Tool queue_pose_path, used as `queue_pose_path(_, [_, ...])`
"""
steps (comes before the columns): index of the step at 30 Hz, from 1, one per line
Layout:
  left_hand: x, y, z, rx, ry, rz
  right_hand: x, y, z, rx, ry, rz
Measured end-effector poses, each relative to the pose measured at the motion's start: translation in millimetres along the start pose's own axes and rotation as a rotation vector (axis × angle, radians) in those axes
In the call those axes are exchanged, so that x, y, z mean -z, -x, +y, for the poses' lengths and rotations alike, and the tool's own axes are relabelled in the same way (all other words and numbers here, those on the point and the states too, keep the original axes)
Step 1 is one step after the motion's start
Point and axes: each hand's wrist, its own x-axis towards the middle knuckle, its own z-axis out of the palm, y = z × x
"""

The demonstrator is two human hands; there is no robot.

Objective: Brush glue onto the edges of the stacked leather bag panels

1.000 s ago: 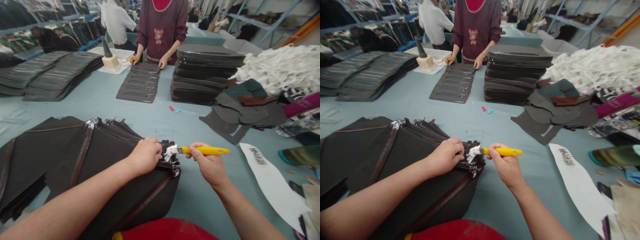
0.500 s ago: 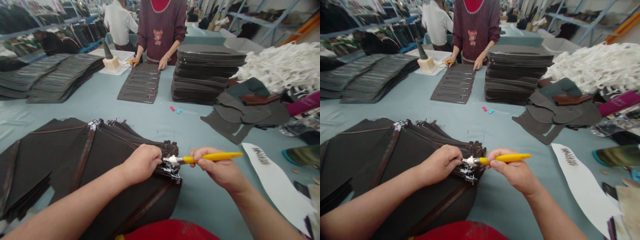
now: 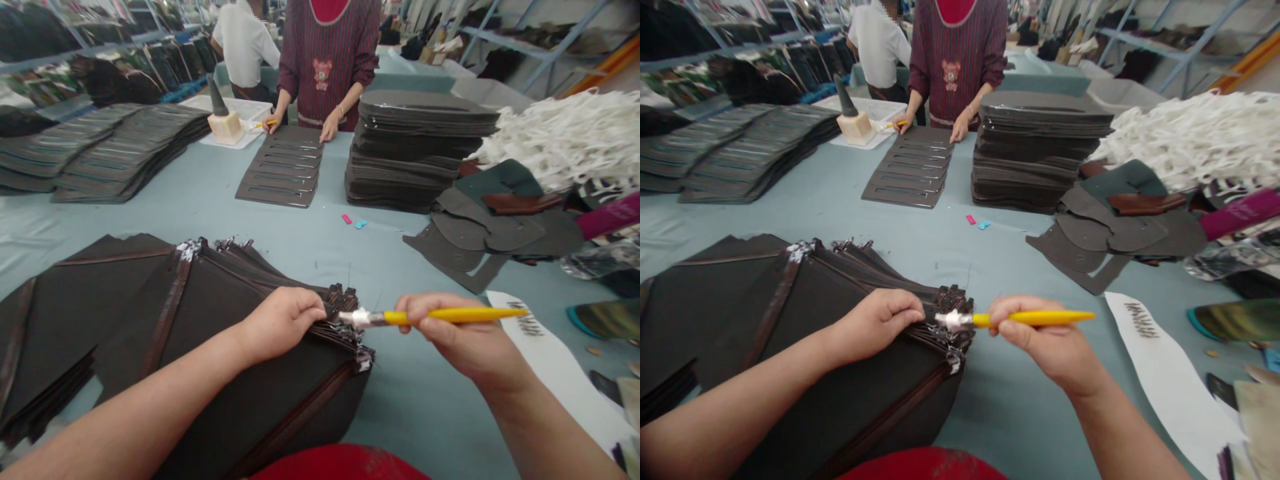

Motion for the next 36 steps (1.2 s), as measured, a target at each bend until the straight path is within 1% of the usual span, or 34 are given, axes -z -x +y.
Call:
queue_pose_path(2, [0.4,-5.4,0.4,0.121,-0.046,0.064,0.9,-4.7,13.2,-0.046,0.003,0.227])
queue_pose_path(3, [-0.3,-8.5,0.5,0.165,-0.094,0.074,-1.3,-7.6,19.7,-0.073,0.017,0.290])
queue_pose_path(4, [-1.5,-11.4,0.6,0.186,-0.146,0.061,-5.2,-10.8,25.4,-0.107,0.044,0.302])
queue_pose_path(7, [-5.7,-17.6,0.2,0.157,-0.265,-0.039,-21.6,-19.7,34.5,-0.191,0.156,0.236])
queue_pose_path(8, [-6.7,-18.5,-0.3,0.157,-0.290,-0.073,-26.4,-21.8,34.7,-0.203,0.194,0.235])
queue_pose_path(11, [-7.9,-18.6,-3.0,0.158,-0.350,-0.129,-33.9,-23.6,29.0,-0.185,0.284,0.310])
queue_pose_path(13, [-8.2,-17.8,-5.0,0.124,-0.374,-0.112,-34.8,-21.1,22.6,-0.141,0.326,0.366])
queue_pose_path(15, [-9.0,-17.2,-6.4,0.097,-0.387,-0.073,-35.9,-17.9,17.6,-0.096,0.330,0.388])
queue_pose_path(16, [-9.7,-17.1,-6.7,0.093,-0.388,-0.056,-37.0,-16.8,16.5,-0.085,0.329,0.367])
queue_pose_path(19, [-11.9,-16.9,-7.2,0.089,-0.375,-0.019,-40.5,-17.1,19.8,-0.085,0.362,0.248])
queue_pose_path(21, [-13.4,-16.5,-7.8,0.076,-0.352,0.001,-39.6,-19.0,25.0,-0.080,0.385,0.234])
queue_pose_path(22, [-14.1,-15.9,-8.3,0.065,-0.335,0.008,-37.5,-19.8,27.4,-0.074,0.379,0.260])
queue_pose_path(25, [-16.5,-12.6,-10.4,0.008,-0.263,0.036,-26.5,-20.6,32.5,-0.049,0.285,0.406])
queue_pose_path(26, [-17.4,-11.2,-11.1,-0.017,-0.243,0.058,-22.5,-20.6,33.7,-0.041,0.250,0.449])
queue_pose_path(27, [-18.3,-9.7,-11.8,-0.042,-0.228,0.088,-19.2,-20.6,34.7,-0.041,0.224,0.465])
queue_pose_path(28, [-19.1,-8.3,-12.4,-0.063,-0.217,0.124,-16.7,-20.8,35.5,-0.051,0.208,0.447])
queue_pose_path(29, [-19.8,-7.1,-13.0,-0.080,-0.209,0.159,-15.1,-20.9,36.2,-0.072,0.198,0.393])
queue_pose_path(31, [-20.7,-5.6,-14.0,-0.089,-0.192,0.205,-13.8,-21.0,36.6,-0.127,0.153,0.226])
queue_pose_path(33, [-20.7,-4.9,-14.5,-0.070,-0.170,0.200,-12.7,-20.4,34.9,-0.161,0.057,0.072])
queue_pose_path(34, [-20.4,-4.8,-14.5,-0.055,-0.158,0.185,-11.4,-19.9,33.1,-0.162,0.005,0.018])
queue_pose_path(36, [-19.7,-4.9,-14.2,-0.027,-0.142,0.152,-7.1,-19.2,28.9,-0.149,-0.080,-0.043])
